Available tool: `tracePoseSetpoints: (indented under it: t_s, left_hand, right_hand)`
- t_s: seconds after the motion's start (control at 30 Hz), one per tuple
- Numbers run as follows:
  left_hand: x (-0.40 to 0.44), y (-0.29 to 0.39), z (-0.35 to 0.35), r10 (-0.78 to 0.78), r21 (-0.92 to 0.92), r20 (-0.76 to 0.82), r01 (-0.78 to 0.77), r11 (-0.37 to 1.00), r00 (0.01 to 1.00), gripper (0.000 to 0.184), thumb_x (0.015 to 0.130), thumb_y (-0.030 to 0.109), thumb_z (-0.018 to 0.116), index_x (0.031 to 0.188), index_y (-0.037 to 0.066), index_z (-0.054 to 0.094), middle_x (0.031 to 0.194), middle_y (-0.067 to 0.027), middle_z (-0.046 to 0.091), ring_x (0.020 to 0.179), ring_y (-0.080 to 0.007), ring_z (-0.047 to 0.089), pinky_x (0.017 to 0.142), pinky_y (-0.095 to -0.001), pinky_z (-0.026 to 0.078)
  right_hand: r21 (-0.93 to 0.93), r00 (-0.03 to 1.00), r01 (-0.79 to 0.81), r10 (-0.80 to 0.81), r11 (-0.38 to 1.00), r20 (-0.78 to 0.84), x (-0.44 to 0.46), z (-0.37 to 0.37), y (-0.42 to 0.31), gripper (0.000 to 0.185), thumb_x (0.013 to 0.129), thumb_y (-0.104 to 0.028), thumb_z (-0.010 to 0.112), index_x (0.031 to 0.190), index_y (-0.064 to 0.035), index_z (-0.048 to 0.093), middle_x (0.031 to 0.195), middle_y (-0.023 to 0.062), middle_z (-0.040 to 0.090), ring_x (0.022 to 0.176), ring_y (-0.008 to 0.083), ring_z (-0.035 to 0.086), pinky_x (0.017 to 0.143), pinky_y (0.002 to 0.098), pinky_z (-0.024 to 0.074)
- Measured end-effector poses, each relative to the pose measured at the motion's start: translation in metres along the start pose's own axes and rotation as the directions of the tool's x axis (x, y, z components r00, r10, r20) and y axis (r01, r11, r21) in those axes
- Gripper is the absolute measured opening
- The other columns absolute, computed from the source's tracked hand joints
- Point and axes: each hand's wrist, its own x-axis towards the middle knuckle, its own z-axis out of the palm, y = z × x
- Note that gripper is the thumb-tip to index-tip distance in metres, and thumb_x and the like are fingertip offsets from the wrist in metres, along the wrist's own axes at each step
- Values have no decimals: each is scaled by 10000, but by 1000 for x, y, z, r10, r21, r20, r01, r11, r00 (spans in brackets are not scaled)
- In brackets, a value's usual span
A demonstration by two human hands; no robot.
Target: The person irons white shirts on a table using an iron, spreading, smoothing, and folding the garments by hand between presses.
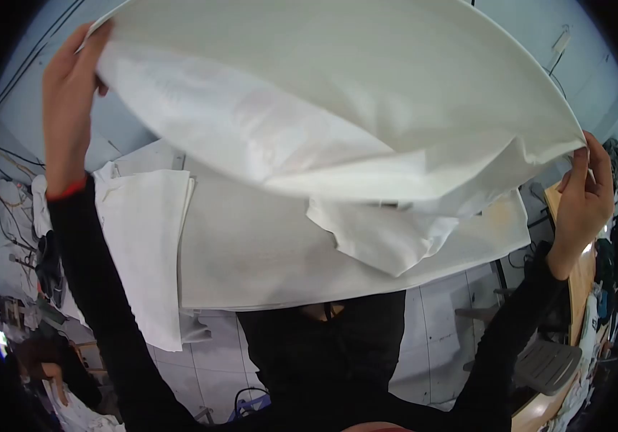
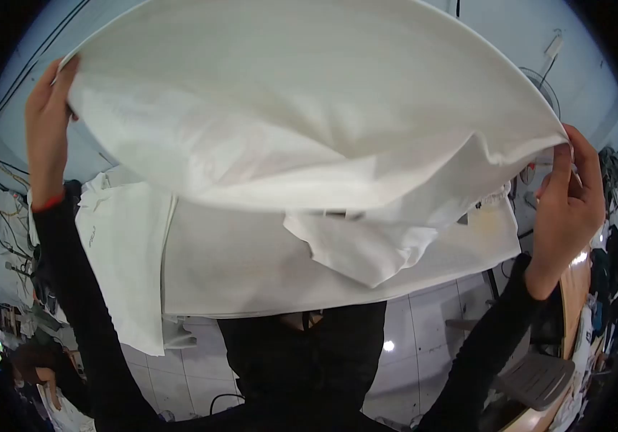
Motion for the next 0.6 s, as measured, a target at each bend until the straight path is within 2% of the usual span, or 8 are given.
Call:
tracePoseSetpoints:
  t_s: [0.13,0.23,0.27,0.3,0.4,0.5,0.57,0.6]
  left_hand:
    - [-25,33,-48,-15,-321,-203,-52,946,979,383,1136,254,694,1413,-5,747,1174,-36,818,1008,-87,756,888,-249,583]
    - [-17,41,-72,9,-365,-299,-122,923,954,379,1140,229,685,1431,-10,731,1284,-48,799,1097,-104,748,946,-262,577]
    - [-16,48,-67,-17,-396,-361,-137,908,932,354,1147,230,676,1396,-12,747,1218,-35,814,1061,-113,757,932,-249,578]
    - [-13,40,-64,-52,-384,-336,-86,919,941,351,1148,241,677,1382,-9,752,1195,-40,817,1043,-121,763,930,-252,585]
    - [-20,-19,-35,-158,-367,-113,107,924,981,347,1148,274,683,1330,-8,769,1114,-54,821,978,-141,779,897,-268,610]
    - [-108,-80,33,-202,-251,229,259,933,952,329,1093,282,759,1235,-13,788,1020,-55,820,863,-146,787,756,-298,627]
    - [-189,-109,70,-374,72,343,373,925,862,342,1023,286,825,1102,-46,793,737,-77,773,655,-136,752,681,-300,605]
    - [-230,-100,77,-425,182,374,385,905,824,365,1014,305,835,1041,-57,793,692,-92,754,664,-115,750,646,-301,576]
  right_hand:
    - [171,989,126,-137,977,51,29,-29,1,295,1166,-176,684,1439,-77,729,1062,69,841,668,46,680,561,191,471]
    - [331,978,186,-205,925,23,46,-26,-20,258,1185,-134,616,1417,-53,696,1126,82,819,762,93,733,631,226,533]
    - [382,976,183,-213,906,38,47,-21,-24,248,1192,-120,593,1410,-44,685,1147,86,812,793,109,751,655,237,554]
    - [395,964,204,-253,896,77,51,-14,-25,231,1188,-101,584,1386,-45,690,1127,80,801,809,120,758,675,247,572]
    - [501,853,-249,-57,829,518,35,31,-10,239,1113,16,583,1302,-39,718,995,67,743,801,149,784,662,272,613]
    - [438,709,-499,62,748,703,-47,118,36,267,1052,38,614,1260,-30,768,1057,88,716,812,177,799,664,303,639]
    - [215,638,-429,126,878,759,-122,141,55,217,1038,15,634,1174,-21,799,1019,100,757,836,170,804,658,314,637]
    - [170,645,-330,91,929,759,-172,159,83,178,1033,-12,662,1135,-10,808,982,104,781,820,170,804,645,322,632]
